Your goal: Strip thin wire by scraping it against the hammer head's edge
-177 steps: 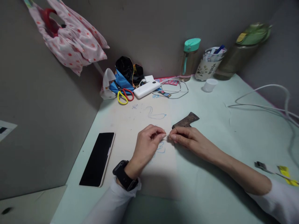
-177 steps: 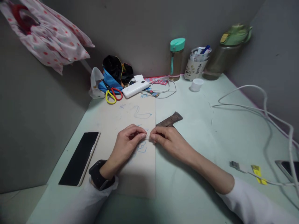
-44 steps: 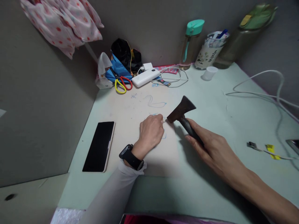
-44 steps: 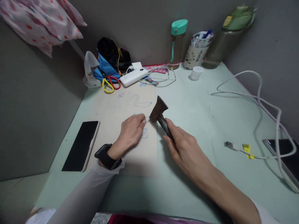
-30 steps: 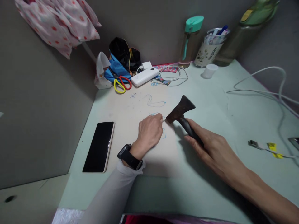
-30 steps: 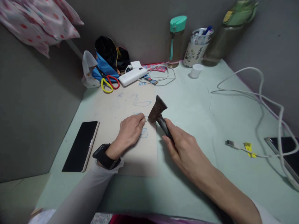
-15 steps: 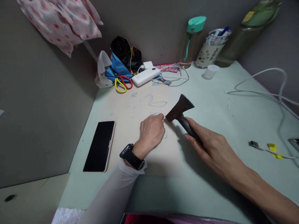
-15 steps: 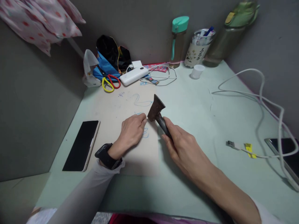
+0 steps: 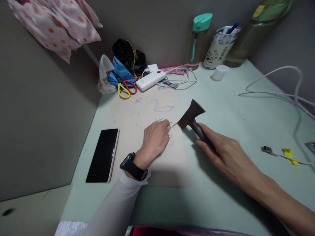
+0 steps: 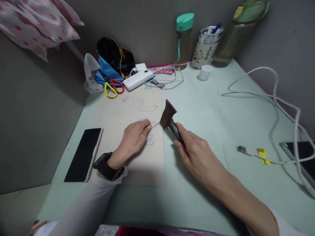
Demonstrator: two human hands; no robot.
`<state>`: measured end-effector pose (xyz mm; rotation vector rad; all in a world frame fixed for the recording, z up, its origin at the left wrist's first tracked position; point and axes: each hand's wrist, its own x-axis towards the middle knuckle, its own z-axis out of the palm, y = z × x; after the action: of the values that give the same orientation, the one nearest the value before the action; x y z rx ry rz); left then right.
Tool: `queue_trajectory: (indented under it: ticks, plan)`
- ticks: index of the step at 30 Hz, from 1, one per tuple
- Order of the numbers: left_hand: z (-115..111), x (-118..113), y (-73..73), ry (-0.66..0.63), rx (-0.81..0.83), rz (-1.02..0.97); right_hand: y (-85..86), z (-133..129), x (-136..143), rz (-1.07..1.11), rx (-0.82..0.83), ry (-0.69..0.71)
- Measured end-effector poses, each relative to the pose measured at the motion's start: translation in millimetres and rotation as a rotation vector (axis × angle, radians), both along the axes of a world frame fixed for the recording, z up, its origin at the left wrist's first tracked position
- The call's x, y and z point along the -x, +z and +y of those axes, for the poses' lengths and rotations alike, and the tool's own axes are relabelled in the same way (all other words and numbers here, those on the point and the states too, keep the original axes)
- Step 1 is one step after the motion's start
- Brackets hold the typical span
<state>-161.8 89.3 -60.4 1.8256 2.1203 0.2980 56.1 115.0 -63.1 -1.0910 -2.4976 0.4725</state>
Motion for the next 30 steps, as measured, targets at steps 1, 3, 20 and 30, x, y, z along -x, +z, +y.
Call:
queue_trajectory:
  ticks: [1, 3, 20, 30]
  plan:
    - [0, -1, 0.2, -0.004, 0.000, 0.022, -0.2, 0, 0, 0.004, -0.005, 0.002]
    - [-1, -3, 0.5, -0.018, 0.000, 0.056, 0.0, -1, -1, 0.010, -0.008, 0.006]
    - [5, -3, 4.1, 0.043, 0.084, 0.111, -2.8, -2, 17, 0.019, 0.000, 0.093]
    - [5, 0, 1.9, 0.012, 0.072, 0.097, 1.6, 5, 13, 0.031, -0.038, 0.038]
